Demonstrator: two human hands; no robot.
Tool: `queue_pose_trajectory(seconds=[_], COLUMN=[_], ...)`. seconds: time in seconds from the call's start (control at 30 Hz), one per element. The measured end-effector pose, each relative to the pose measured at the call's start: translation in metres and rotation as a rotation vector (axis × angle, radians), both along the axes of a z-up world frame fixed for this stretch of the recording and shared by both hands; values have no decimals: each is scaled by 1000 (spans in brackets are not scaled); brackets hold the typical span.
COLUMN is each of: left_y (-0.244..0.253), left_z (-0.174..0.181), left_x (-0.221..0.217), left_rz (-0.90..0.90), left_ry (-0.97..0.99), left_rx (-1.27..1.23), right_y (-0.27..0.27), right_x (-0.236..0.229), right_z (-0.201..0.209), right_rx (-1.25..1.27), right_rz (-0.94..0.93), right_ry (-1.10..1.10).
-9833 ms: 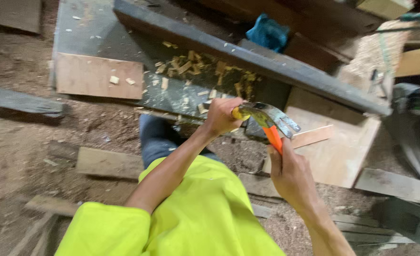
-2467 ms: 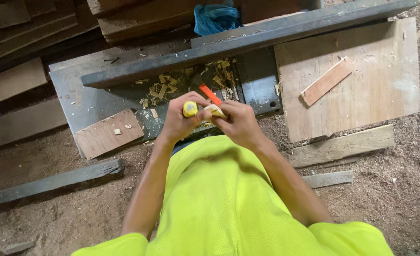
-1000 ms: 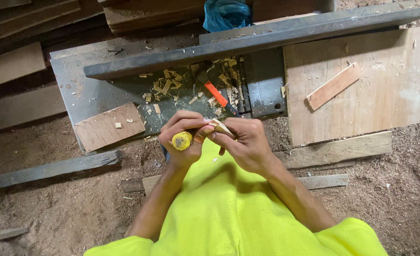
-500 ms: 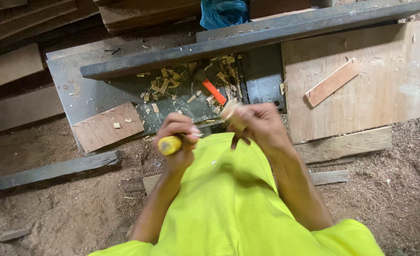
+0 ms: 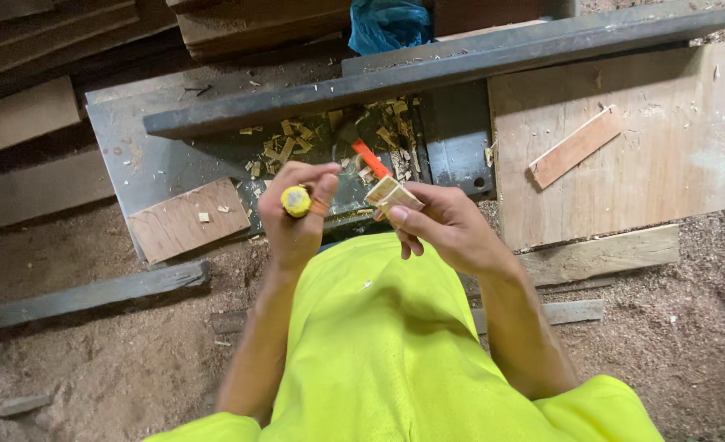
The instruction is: The person uses a hammer and a yellow-handled chisel to repeatedly strike and chip small wooden pieces on a metal workbench. The person occasionally adjusts the wood pieces and clears debris with their hands.
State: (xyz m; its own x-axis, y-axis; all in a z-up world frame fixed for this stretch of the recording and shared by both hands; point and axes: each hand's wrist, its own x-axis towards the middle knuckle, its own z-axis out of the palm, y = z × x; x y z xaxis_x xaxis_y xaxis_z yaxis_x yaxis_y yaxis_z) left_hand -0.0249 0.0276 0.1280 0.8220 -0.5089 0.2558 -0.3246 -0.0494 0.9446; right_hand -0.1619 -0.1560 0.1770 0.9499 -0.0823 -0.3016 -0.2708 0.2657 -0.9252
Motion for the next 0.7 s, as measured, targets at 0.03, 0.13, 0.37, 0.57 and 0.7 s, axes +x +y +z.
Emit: queue_pose_trajectory(seconds=[0.03,0.13,0.37,0.57,0.7], left_y=[4,7,4,2,1], left_z=[6,23,47,48,43], left_x=[0,-2,-4,1,-4], left_rz=[-91,-292,-318,-313,-294], left_ry=[0,97,209,19,28], left_rx=[-11,-73,41,-32,-68], right_y=[1,4,1,6,12], right_x=[-1,4,10,13,13], right_z=[3,13,16,12,5], right_rx=[4,-246,-440,-206,-94], right_rz=[9,95,91,-138,-250], right_ry=[8,-4,-161,-137,-201])
